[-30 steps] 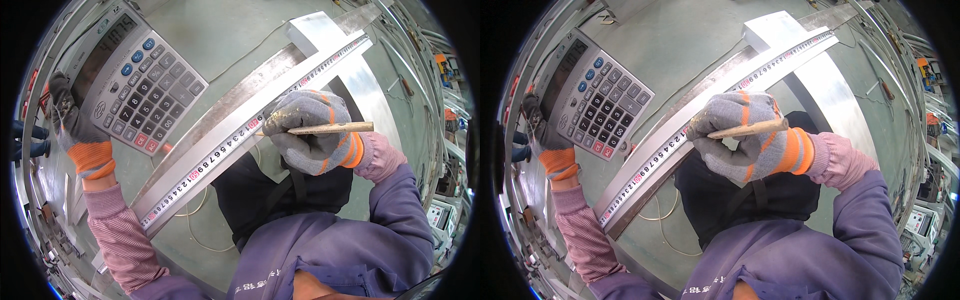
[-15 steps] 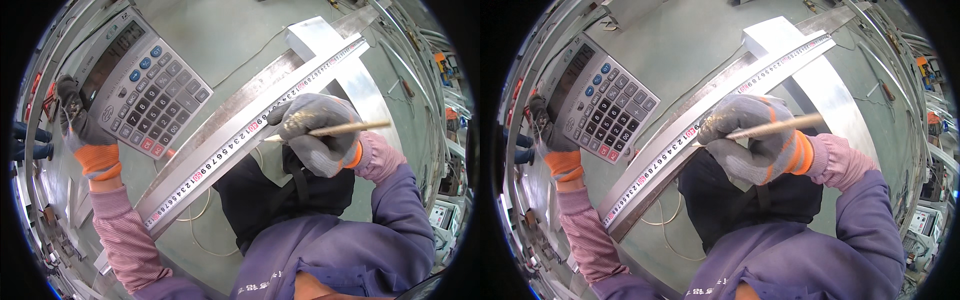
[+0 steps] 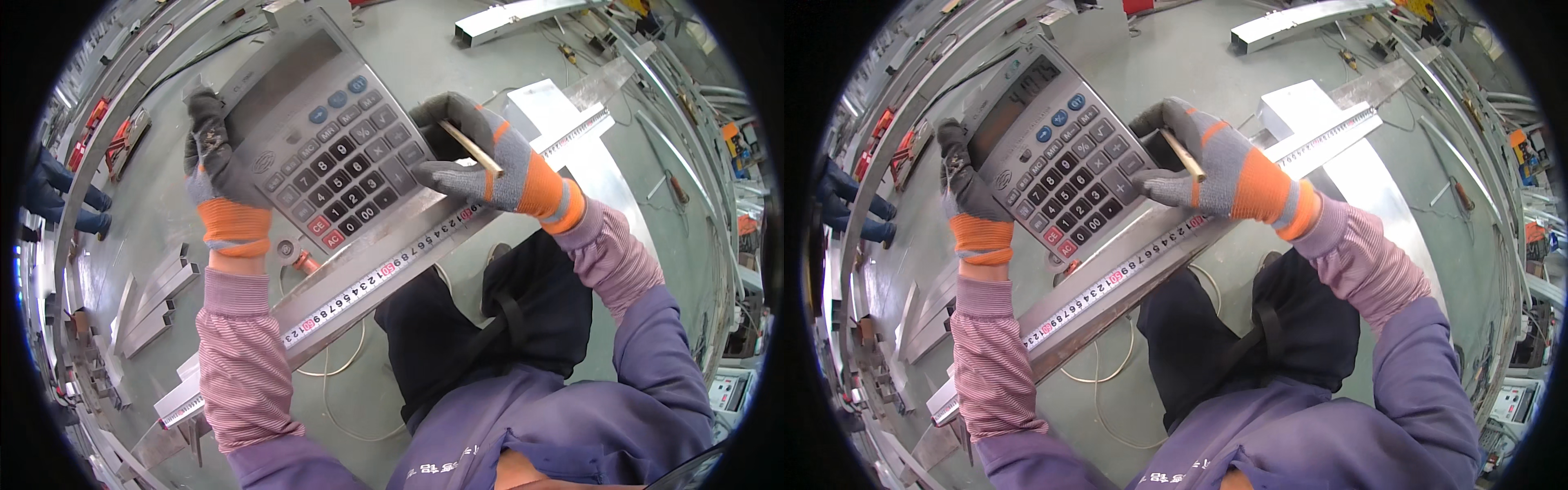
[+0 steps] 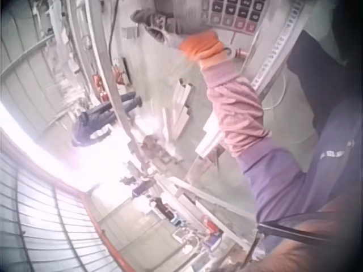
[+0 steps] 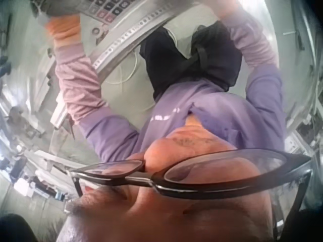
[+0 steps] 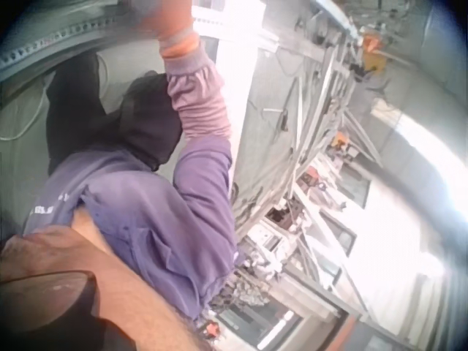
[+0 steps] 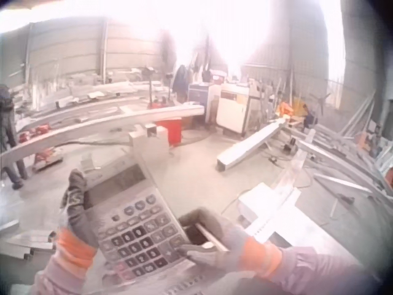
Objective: The person uses a calculator to perform calculations, then measures a metal sheet with a ruler and marks it with a pencil. The person repeats the measuring and marking process on different sections of the sheet.
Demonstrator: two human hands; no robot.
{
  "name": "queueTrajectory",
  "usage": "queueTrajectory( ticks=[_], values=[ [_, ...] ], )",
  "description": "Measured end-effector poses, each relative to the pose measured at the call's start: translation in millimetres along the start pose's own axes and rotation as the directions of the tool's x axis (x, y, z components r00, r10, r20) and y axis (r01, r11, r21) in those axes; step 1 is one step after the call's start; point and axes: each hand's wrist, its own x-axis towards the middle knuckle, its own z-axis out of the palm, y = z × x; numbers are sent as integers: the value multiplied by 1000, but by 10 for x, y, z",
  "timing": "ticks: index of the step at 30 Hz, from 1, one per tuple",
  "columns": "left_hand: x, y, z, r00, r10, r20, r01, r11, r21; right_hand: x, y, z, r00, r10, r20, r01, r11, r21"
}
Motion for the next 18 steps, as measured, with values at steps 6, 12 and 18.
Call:
queueTrajectory(
  ticks=[6,12,18],
  values=[
    [-18,-65,92,993,109,-40,-112,990,-89,-17,-112,33,995,74,-61,-68,993,94],
    [-80,92,98,994,51,-92,-59,995,-85,-119,-245,-57,969,115,-219,-51,959,280],
    [71,-40,11,983,127,-130,-134,990,-50,-263,-181,-120,976,116,-183,-66,964,258]
  ],
)
